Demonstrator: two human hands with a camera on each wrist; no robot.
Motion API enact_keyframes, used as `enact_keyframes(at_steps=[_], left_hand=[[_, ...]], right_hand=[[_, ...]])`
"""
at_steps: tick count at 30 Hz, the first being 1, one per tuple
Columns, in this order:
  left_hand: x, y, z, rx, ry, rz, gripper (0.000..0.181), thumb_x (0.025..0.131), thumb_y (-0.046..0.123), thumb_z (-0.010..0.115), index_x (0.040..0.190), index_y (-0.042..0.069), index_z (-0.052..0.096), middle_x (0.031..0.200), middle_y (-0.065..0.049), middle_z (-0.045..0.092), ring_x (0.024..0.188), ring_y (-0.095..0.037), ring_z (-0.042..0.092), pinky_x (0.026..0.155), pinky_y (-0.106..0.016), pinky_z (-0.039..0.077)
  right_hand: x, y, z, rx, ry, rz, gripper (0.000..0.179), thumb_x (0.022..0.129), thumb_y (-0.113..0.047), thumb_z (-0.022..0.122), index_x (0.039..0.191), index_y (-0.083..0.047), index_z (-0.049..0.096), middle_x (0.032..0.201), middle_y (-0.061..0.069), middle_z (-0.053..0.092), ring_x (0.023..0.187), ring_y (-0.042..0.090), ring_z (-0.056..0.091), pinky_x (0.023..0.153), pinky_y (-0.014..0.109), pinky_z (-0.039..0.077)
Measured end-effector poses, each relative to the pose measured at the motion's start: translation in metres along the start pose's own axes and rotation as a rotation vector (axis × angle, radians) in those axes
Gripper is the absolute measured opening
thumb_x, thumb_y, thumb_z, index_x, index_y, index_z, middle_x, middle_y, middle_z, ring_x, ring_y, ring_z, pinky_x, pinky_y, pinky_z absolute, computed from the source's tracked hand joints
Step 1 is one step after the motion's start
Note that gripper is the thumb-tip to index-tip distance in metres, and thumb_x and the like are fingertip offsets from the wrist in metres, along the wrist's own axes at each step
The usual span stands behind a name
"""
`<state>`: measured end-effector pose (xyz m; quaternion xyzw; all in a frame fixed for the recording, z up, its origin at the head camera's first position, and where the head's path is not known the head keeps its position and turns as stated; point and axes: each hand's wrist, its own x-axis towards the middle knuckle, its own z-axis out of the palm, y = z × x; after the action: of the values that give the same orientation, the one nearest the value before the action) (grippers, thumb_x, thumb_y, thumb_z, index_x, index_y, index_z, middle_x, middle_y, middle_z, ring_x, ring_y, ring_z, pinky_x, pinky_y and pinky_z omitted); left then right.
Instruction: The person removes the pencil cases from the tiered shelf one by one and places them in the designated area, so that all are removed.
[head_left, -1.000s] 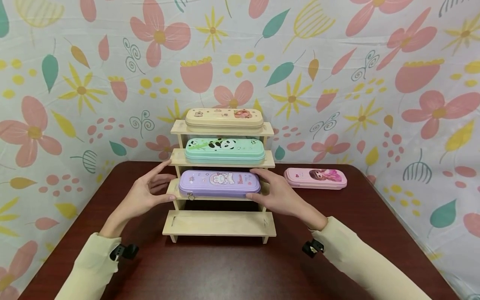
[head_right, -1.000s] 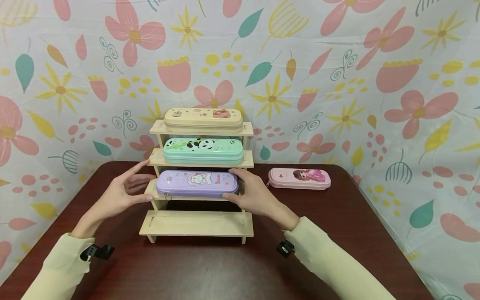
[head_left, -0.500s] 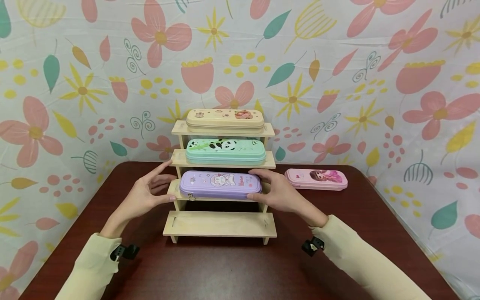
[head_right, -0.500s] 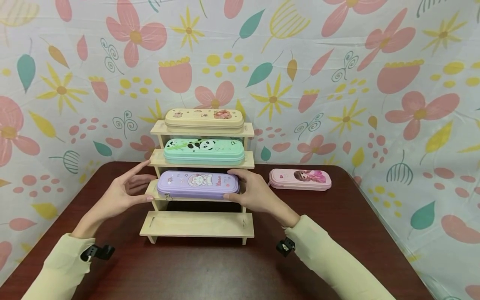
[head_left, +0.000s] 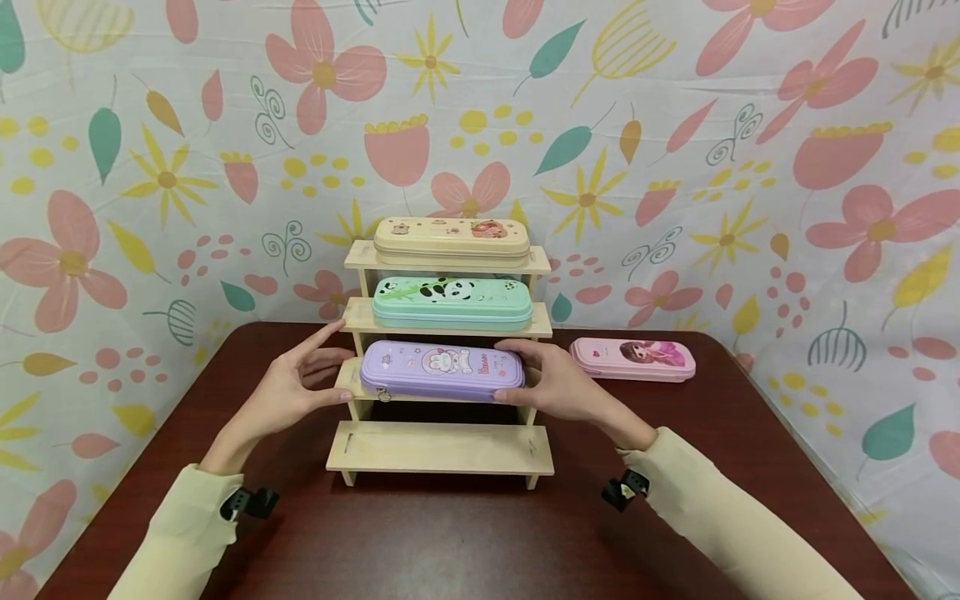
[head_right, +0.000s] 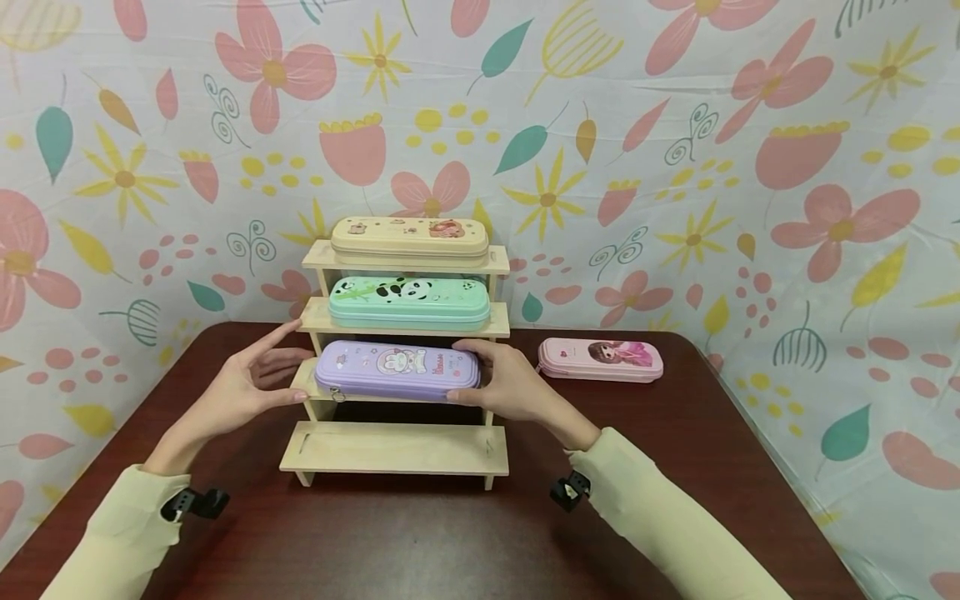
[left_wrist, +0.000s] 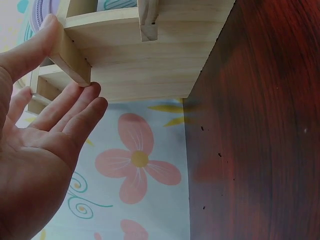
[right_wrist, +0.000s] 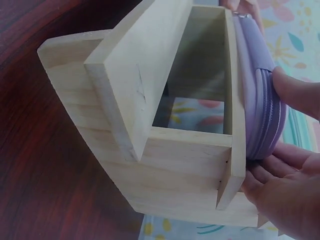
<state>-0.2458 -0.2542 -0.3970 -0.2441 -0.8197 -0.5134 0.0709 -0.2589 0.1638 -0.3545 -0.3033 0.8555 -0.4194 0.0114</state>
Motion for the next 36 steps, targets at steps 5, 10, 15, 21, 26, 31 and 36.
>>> enact_keyframes(at_steps=[5,10,15,21,26,31,36], left_hand=[[0.0004,0.0,-0.0007,-0.001,0.001,0.006,0.103,0.083,0.0,0.09,0.167,0.026,0.035,0.137,-0.022,0.065,0.131,-0.037,0.06,0.105,-0.052,0.049],[0.0007,-0.0002,-0.0006,0.0,0.0,0.004,0.103,0.083,0.0,0.09,0.167,0.026,0.035,0.137,-0.02,0.066,0.131,-0.036,0.06,0.106,-0.051,0.05],[0.0006,-0.0003,0.0,-0.003,0.0,0.003,0.103,0.084,0.001,0.09,0.167,0.026,0.035,0.136,-0.02,0.066,0.131,-0.037,0.06,0.105,-0.035,0.053],[0.0007,0.0002,-0.0002,-0.005,0.006,0.006,0.103,0.083,0.001,0.09,0.167,0.026,0.036,0.135,-0.02,0.067,0.13,-0.039,0.06,0.104,-0.027,0.052],[0.0005,-0.0007,-0.0004,-0.006,0.004,0.008,0.103,0.083,0.001,0.09,0.167,0.026,0.036,0.136,-0.02,0.066,0.131,-0.039,0.06,0.104,-0.029,0.053],[0.0004,-0.0016,-0.0005,0.0,0.002,0.006,0.102,0.083,0.002,0.09,0.167,0.026,0.036,0.136,-0.019,0.066,0.131,-0.037,0.06,0.105,-0.031,0.053],[0.0002,-0.0021,-0.0003,0.007,-0.001,0.002,0.102,0.084,0.003,0.09,0.167,0.025,0.035,0.136,-0.019,0.066,0.131,-0.036,0.061,0.107,-0.049,0.05]], right_hand=[[0.0014,-0.0002,-0.0007,-0.015,-0.018,0.018,0.069,0.086,-0.021,0.09,0.144,0.0,0.061,0.133,0.016,0.065,0.117,0.029,0.065,0.098,0.045,0.055],[0.0018,-0.001,-0.0017,-0.012,-0.022,0.022,0.069,0.084,-0.021,0.092,0.143,-0.001,0.062,0.131,0.015,0.066,0.114,0.028,0.066,0.097,0.046,0.055],[0.0005,0.0014,-0.0029,-0.001,-0.018,0.042,0.07,0.082,-0.022,0.093,0.143,-0.002,0.064,0.134,0.015,0.065,0.118,0.032,0.065,0.101,0.051,0.054],[0.0011,0.0009,-0.0027,0.005,-0.026,0.062,0.074,0.081,-0.026,0.093,0.144,-0.002,0.062,0.131,0.014,0.067,0.115,0.028,0.065,0.101,0.053,0.052],[0.0027,0.0017,-0.0014,0.007,-0.023,0.062,0.073,0.081,-0.025,0.094,0.143,-0.002,0.063,0.126,0.012,0.069,0.109,0.025,0.067,0.097,0.051,0.054],[0.0027,0.0021,0.0005,0.052,-0.002,0.064,0.07,0.08,-0.019,0.093,0.14,0.0,0.064,0.125,0.014,0.068,0.106,0.024,0.068,0.092,0.044,0.057],[0.002,0.0006,0.0009,0.134,0.033,0.053,0.067,0.079,-0.01,0.093,0.138,0.002,0.065,0.128,0.016,0.066,0.107,0.027,0.067,0.088,0.031,0.058]])
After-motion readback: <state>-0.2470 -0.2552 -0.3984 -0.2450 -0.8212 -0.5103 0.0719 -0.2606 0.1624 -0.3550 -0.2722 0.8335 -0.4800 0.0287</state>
